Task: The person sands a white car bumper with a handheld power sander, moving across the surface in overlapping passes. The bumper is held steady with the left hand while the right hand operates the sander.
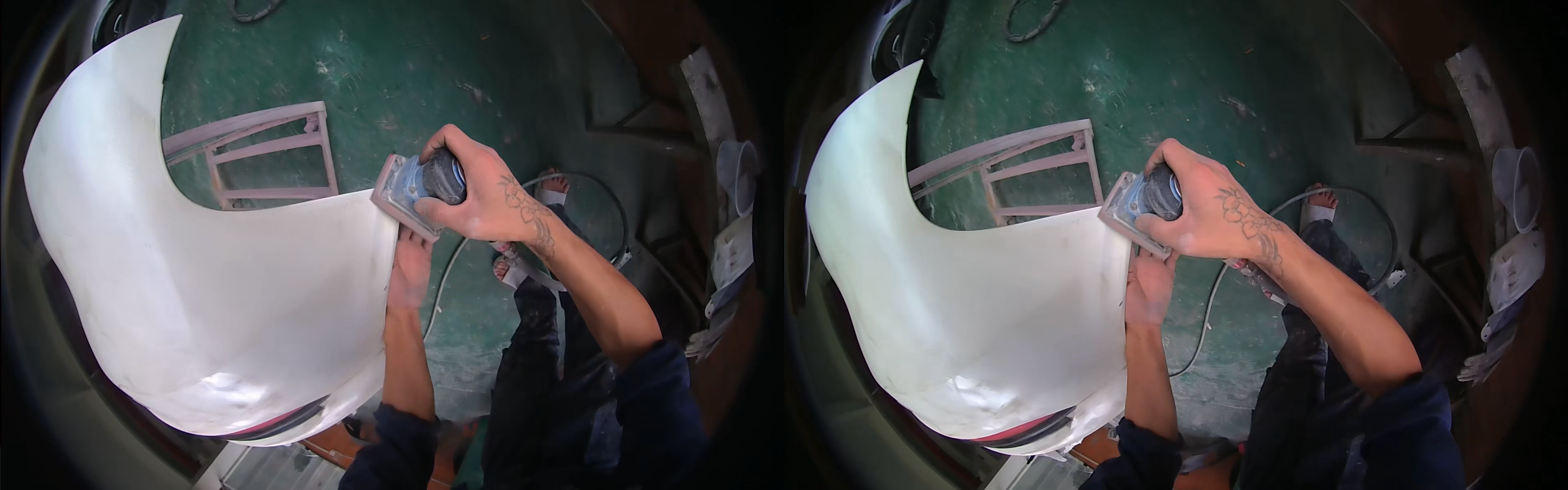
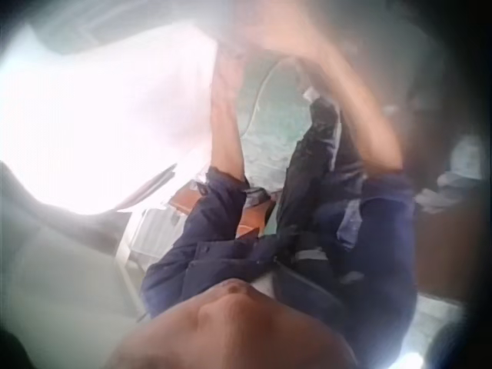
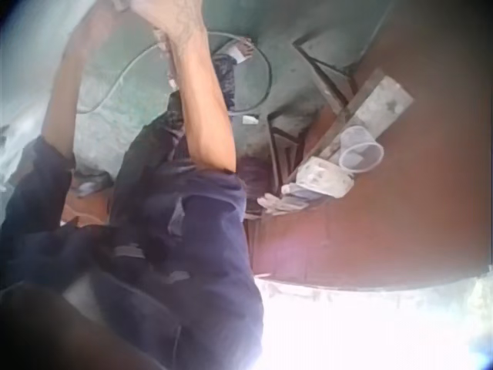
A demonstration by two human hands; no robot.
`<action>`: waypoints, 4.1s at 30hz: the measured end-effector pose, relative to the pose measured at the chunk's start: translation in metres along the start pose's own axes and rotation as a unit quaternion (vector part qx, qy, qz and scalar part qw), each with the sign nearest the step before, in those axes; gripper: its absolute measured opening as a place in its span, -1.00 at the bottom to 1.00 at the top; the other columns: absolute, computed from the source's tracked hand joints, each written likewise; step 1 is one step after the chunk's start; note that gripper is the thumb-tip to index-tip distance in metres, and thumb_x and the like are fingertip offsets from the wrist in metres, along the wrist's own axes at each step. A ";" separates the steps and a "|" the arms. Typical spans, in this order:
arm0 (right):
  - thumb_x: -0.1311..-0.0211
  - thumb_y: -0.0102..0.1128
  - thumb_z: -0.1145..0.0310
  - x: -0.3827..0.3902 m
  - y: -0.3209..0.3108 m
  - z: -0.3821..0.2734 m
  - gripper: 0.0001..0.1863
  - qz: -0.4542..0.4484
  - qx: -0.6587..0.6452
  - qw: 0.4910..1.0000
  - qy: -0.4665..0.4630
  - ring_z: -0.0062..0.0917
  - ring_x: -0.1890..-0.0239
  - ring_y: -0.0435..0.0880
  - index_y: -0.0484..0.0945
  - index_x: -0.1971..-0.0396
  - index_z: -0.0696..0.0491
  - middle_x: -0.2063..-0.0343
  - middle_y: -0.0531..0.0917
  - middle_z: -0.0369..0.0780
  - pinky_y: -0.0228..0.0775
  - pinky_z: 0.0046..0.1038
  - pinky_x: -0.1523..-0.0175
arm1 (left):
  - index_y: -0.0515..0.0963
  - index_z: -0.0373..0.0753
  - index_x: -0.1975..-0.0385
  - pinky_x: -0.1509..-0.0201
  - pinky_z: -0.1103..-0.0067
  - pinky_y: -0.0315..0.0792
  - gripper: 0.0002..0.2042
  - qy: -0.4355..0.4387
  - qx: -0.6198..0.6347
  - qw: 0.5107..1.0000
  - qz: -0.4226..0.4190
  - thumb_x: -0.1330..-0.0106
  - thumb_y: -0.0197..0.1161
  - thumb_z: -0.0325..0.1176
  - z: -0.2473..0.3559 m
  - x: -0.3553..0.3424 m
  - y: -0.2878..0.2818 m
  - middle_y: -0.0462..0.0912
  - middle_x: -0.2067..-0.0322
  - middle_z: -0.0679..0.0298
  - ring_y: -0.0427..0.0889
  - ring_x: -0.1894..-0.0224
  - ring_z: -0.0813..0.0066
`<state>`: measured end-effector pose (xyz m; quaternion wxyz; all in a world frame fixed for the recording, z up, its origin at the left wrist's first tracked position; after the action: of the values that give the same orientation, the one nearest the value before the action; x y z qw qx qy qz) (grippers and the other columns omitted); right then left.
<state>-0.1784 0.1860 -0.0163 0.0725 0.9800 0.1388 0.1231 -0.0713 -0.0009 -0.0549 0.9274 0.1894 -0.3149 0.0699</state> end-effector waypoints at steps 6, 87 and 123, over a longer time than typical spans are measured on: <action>0.07 0.45 0.38 -0.025 0.008 -0.022 -0.53 -0.089 0.049 0.993 -0.067 -0.36 0.27 0.62 0.45 0.15 0.16 0.33 0.59 -0.12 0.48 -0.34 0.11 | 0.19 -0.09 -0.47 -0.55 0.05 0.12 -0.40 -0.035 0.049 0.995 0.076 -0.50 -0.02 0.02 0.002 -0.005 0.001 0.24 -0.46 0.14 0.21 -0.50 0.08; -0.05 0.43 0.10 -0.102 0.136 -0.102 -0.36 -0.254 -0.137 0.909 0.302 -0.39 0.19 0.72 0.56 0.06 0.36 0.27 0.71 0.01 0.51 -0.42 0.02 | 0.51 -0.18 0.43 0.41 0.60 0.30 -0.64 -0.183 0.446 0.873 -0.081 -0.55 -0.01 -0.09 0.015 0.027 -0.028 0.41 0.78 0.41 0.45 0.74 0.64; -0.02 0.56 0.31 -0.061 0.129 -0.246 -0.37 0.109 0.075 0.982 -0.132 -0.17 0.22 0.66 0.36 -0.02 0.16 0.16 0.46 -0.03 0.59 -0.20 0.35 | 0.49 -0.21 0.40 0.44 0.61 0.17 -0.70 -0.146 0.416 0.895 -0.067 -0.48 0.10 -0.12 -0.006 0.037 -0.048 0.36 0.73 0.40 0.31 0.72 0.65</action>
<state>-0.2669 0.0720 0.2286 0.0023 0.9995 0.0292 -0.0106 -0.0269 -0.0424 -0.0514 0.7102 0.5866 -0.3752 0.1034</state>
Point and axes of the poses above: each hand's wrist, its own x-axis away from the middle knuckle, its own y-axis out of the palm, z = x × y, the point moved 9 cm from there along -x, towards the middle knuckle
